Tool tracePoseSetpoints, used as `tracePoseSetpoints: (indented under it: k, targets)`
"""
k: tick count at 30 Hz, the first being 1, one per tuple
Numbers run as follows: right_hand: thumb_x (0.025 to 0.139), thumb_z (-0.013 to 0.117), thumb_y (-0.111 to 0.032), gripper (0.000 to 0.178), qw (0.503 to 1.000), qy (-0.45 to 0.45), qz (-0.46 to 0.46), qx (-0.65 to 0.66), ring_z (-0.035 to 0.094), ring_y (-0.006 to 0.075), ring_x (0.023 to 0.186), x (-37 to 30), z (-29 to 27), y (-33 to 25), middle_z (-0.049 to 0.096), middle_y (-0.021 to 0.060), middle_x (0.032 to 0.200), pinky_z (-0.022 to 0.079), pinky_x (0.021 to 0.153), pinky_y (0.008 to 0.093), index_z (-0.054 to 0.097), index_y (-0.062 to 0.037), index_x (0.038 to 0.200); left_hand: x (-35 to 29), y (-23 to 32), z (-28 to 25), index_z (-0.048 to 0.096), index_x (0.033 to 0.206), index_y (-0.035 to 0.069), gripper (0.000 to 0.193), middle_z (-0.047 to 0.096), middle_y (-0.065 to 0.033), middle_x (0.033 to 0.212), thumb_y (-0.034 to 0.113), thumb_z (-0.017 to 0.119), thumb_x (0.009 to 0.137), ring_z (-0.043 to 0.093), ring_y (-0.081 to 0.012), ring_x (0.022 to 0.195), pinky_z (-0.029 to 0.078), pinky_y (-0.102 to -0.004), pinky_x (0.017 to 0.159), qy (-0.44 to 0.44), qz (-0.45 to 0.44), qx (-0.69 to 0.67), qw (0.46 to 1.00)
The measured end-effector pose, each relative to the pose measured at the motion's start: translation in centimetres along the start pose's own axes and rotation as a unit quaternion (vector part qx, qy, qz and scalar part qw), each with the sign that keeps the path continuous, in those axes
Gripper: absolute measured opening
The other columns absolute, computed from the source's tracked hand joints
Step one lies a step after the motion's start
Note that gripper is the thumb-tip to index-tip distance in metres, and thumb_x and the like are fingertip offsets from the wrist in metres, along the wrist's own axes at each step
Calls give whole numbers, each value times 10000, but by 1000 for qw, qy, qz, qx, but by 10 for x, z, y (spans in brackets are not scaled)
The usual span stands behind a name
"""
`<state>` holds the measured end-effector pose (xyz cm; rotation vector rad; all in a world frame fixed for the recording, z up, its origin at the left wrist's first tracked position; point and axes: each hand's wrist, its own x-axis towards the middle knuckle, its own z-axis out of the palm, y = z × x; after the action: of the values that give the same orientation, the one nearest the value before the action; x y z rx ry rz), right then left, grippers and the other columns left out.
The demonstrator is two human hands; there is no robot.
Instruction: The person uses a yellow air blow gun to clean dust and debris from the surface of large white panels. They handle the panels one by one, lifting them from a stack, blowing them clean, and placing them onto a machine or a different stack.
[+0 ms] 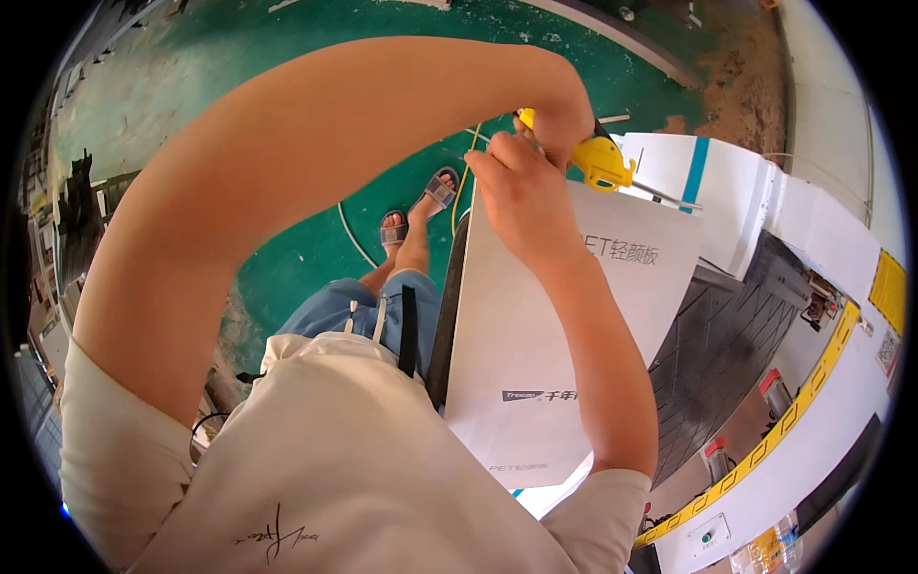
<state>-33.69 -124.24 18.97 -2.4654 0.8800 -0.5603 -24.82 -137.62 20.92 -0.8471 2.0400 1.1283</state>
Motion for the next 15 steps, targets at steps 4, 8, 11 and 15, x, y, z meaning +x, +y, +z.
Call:
tracePoseSetpoints:
  k: [4, 8, 11, 15]
  targets:
    - [787, 716, 28, 217, 999, 38, 4, 5, 621, 287, 890, -2, 9, 2, 543, 85, 893, 522, 750, 403, 668, -32, 990, 24, -5, 10, 716, 1208, 162, 373, 708, -66, 1033, 361, 739, 894, 689, -237, 898, 537, -397, 722, -55, -38, 65, 996]
    - [772, 715, 36, 196, 999, 48, 5, 15, 618, 284, 880, 0, 13, 0, 540, 82, 882, 514, 736, 402, 654, -26, 948, 31, -17, 16, 722, 1191, 154, 355, 713, -73, 1034, 347, 735, 894, 693, -241, 908, 541, -398, 731, -62, -51, 61, 995]
    - [764, 708, 43, 190, 999, 35, -16, 23, 619, 278, 880, 2, 12, 5, 536, 82, 865, 514, 728, 395, 655, -26, 933, 36, -21, 22, 726, 1178, 148, 341, 717, -77, 1035, 336, 731, 893, 697, -244, 915, 545, -398, 738, -59, -47, 60, 995]
    - [764, 696, 40, 194, 998, -26, -43, 32, 619, 268, 878, -5, 3, 8, 535, 77, 843, 524, 718, 381, 668, -18, 946, 38, -24, 26, 732, 1160, 140, 324, 722, -84, 1036, 322, 727, 893, 702, -249, 924, 550, -398, 747, -50, -45, 54, 996]
